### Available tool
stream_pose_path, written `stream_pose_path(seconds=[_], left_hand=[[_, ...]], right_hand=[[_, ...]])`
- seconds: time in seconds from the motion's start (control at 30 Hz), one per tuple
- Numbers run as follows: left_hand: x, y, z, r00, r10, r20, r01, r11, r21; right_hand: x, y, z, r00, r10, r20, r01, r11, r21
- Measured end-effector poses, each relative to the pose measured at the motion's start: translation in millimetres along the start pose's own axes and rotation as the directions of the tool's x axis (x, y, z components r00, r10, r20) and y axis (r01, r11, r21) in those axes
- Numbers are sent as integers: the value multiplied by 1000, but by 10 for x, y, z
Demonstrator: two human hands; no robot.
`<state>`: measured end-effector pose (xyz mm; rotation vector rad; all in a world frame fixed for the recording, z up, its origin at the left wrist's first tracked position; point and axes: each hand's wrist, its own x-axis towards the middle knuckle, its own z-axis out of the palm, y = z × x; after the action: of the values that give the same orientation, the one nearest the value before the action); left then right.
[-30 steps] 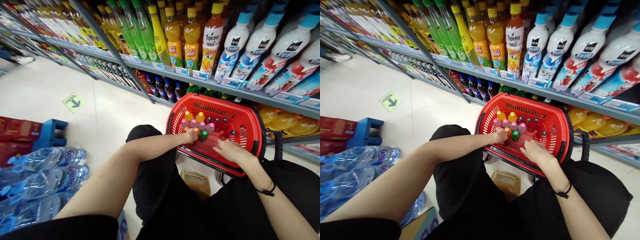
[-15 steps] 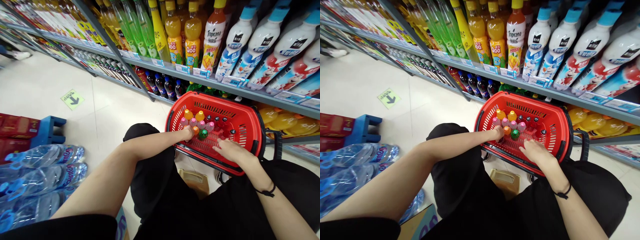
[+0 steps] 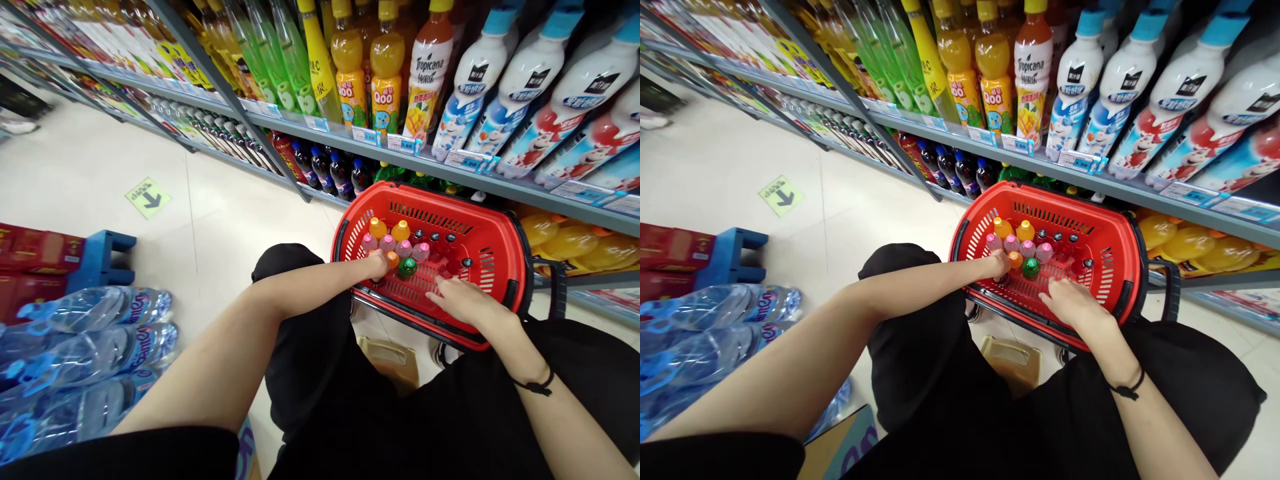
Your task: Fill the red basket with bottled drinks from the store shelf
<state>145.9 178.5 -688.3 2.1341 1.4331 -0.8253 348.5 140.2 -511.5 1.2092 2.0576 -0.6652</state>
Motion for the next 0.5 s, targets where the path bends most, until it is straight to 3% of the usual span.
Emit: stream_pose_path(seconds=[0.13, 0.3, 0.5], left_hand=[[-130, 93, -146, 990, 63, 129, -76, 993, 95], [-230, 135, -206, 987, 88, 137, -103, 989, 108], [-162, 148, -199, 987, 95, 127, -103, 993, 61]], right_hand=[[12, 18, 9, 1000, 1, -5, -1, 1000, 1], [22, 26, 10, 1000, 4, -2, -4, 1000, 5], [30, 26, 31, 1000, -3, -1, 3, 1000, 7]])
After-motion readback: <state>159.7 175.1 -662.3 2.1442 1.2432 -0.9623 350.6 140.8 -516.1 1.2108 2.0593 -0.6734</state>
